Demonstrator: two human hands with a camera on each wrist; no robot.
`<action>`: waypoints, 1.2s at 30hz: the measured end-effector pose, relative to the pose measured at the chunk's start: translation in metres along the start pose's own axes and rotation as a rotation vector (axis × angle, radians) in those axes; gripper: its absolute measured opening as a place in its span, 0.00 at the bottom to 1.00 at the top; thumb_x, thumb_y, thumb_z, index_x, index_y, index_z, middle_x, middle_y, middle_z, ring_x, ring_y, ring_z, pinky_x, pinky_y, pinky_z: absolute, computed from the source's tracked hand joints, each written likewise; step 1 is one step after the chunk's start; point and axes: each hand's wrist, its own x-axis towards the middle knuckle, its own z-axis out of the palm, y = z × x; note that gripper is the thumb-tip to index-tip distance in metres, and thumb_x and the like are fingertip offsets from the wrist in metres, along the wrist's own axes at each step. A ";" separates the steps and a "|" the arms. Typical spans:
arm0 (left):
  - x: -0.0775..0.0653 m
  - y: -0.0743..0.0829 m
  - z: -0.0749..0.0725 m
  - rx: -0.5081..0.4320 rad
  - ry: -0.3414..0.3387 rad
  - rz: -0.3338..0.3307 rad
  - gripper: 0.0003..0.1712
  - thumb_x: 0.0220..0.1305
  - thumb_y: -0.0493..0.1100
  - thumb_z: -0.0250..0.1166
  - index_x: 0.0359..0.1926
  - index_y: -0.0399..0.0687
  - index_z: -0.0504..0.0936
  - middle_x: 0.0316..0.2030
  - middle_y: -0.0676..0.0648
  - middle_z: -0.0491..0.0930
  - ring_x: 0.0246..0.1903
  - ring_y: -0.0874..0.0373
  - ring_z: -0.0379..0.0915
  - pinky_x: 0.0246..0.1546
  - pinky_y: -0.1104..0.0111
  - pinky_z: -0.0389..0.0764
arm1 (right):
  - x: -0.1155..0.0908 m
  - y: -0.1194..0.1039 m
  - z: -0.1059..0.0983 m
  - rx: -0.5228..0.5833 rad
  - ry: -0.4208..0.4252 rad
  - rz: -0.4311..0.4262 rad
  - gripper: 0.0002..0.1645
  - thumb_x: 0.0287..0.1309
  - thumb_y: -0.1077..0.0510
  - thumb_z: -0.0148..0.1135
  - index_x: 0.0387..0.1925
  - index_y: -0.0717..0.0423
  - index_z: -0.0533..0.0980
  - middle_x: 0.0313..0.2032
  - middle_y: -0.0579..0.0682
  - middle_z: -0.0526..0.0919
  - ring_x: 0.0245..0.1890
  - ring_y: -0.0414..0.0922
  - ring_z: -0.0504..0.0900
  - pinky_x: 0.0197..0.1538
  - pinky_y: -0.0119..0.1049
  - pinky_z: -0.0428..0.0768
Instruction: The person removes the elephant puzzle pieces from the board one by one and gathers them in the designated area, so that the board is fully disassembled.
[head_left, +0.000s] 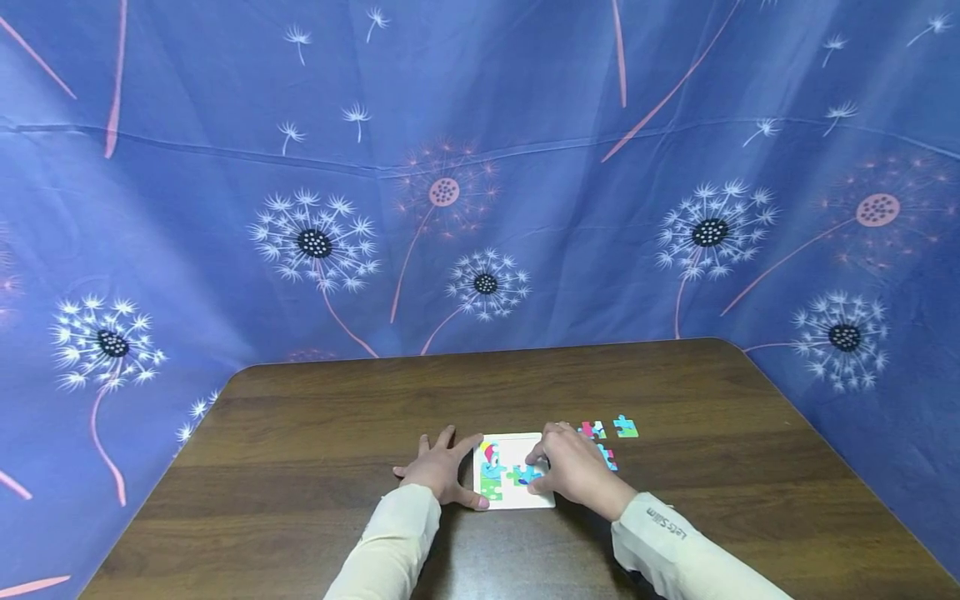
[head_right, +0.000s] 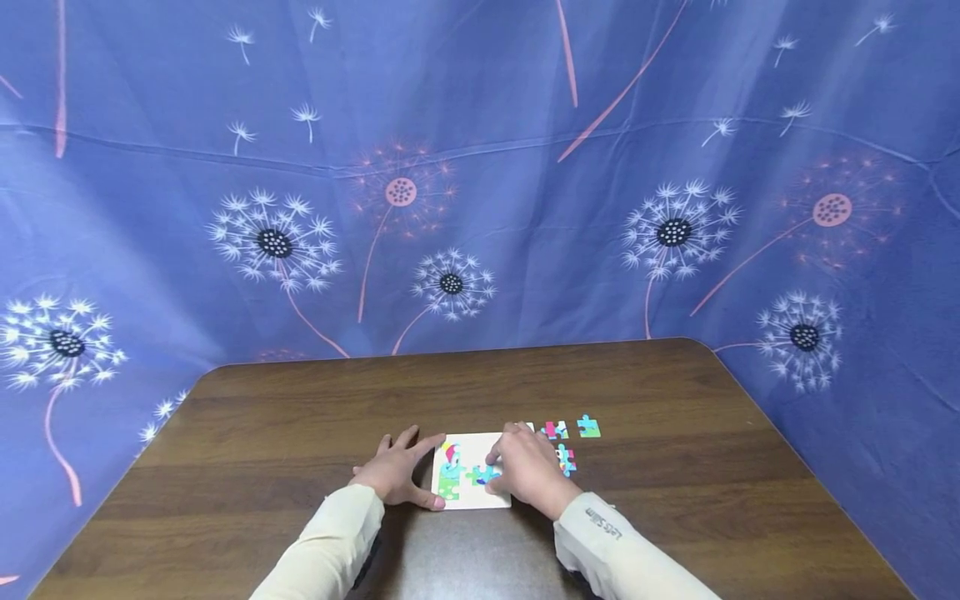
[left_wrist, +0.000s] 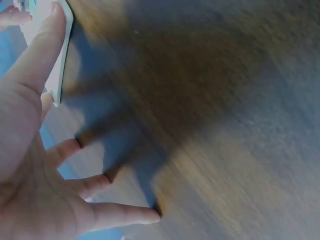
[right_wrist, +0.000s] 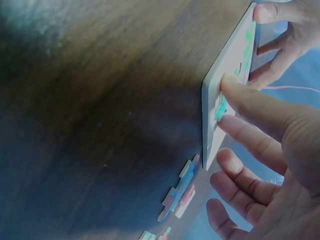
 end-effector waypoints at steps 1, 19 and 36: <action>-0.001 0.000 0.000 -0.002 -0.001 0.004 0.55 0.44 0.57 0.83 0.73 0.63 0.69 0.76 0.39 0.57 0.73 0.25 0.45 0.50 0.17 0.56 | 0.000 0.001 0.000 0.003 0.001 -0.002 0.18 0.33 0.57 0.88 0.31 0.53 0.90 0.30 0.45 0.80 0.36 0.46 0.77 0.36 0.40 0.75; -0.004 0.013 -0.005 0.048 -0.034 -0.059 0.55 0.46 0.55 0.83 0.74 0.63 0.66 0.77 0.42 0.56 0.74 0.27 0.45 0.46 0.19 0.64 | -0.003 0.014 0.003 0.084 0.017 -0.066 0.15 0.36 0.56 0.87 0.30 0.50 0.88 0.31 0.40 0.77 0.37 0.42 0.73 0.38 0.36 0.75; -0.002 0.010 -0.004 0.033 -0.046 -0.056 0.56 0.46 0.55 0.83 0.75 0.64 0.65 0.77 0.43 0.54 0.75 0.28 0.43 0.46 0.18 0.61 | -0.018 0.038 -0.029 0.130 0.063 0.013 0.16 0.48 0.54 0.82 0.41 0.49 0.89 0.40 0.43 0.78 0.44 0.47 0.75 0.44 0.42 0.76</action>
